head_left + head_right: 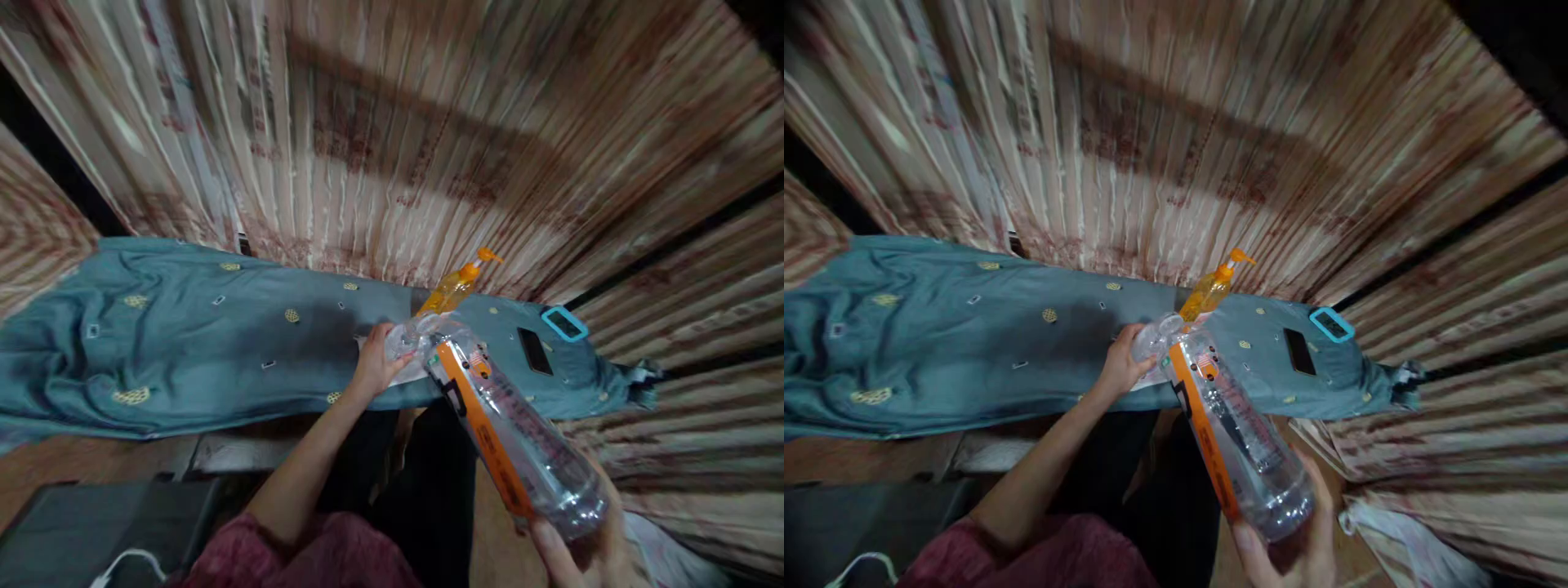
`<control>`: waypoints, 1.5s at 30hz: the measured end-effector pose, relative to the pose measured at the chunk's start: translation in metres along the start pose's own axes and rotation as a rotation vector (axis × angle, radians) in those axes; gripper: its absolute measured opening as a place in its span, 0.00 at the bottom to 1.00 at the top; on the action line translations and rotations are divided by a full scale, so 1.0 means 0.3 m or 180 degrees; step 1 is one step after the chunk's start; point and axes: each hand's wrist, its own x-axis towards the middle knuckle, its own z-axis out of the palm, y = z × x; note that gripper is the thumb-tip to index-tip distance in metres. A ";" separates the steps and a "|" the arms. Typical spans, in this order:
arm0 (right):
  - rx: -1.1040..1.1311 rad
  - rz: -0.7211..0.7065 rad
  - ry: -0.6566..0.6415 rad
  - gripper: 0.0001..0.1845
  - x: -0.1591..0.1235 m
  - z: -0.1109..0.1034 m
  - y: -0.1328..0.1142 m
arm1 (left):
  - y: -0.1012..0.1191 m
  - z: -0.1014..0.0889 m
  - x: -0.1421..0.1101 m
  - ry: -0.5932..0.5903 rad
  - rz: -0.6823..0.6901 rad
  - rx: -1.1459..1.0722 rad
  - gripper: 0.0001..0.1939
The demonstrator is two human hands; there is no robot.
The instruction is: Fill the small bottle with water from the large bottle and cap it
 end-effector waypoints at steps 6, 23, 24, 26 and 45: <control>0.0030 0.0143 0.0195 0.49 -0.038 0.043 -0.100 | -0.016 0.005 0.000 0.0084 0.0071 -0.0015 0.25; 0.0193 0.0331 0.0289 0.47 -0.041 0.061 -0.165 | -0.035 0.014 0.001 0.0100 0.0111 0.0029 0.26; 0.0202 0.0326 0.0278 0.46 -0.043 0.060 -0.163 | -0.035 0.014 0.001 0.0097 0.0108 0.0012 0.25; 0.0179 0.0286 0.0254 0.45 -0.045 0.057 -0.153 | -0.031 0.014 0.000 0.0102 0.0083 -0.0018 0.25; 0.0101 0.0116 0.0215 0.46 -0.048 0.050 -0.123 | 0.009 -0.002 0.001 0.0044 -0.0128 -0.0301 0.24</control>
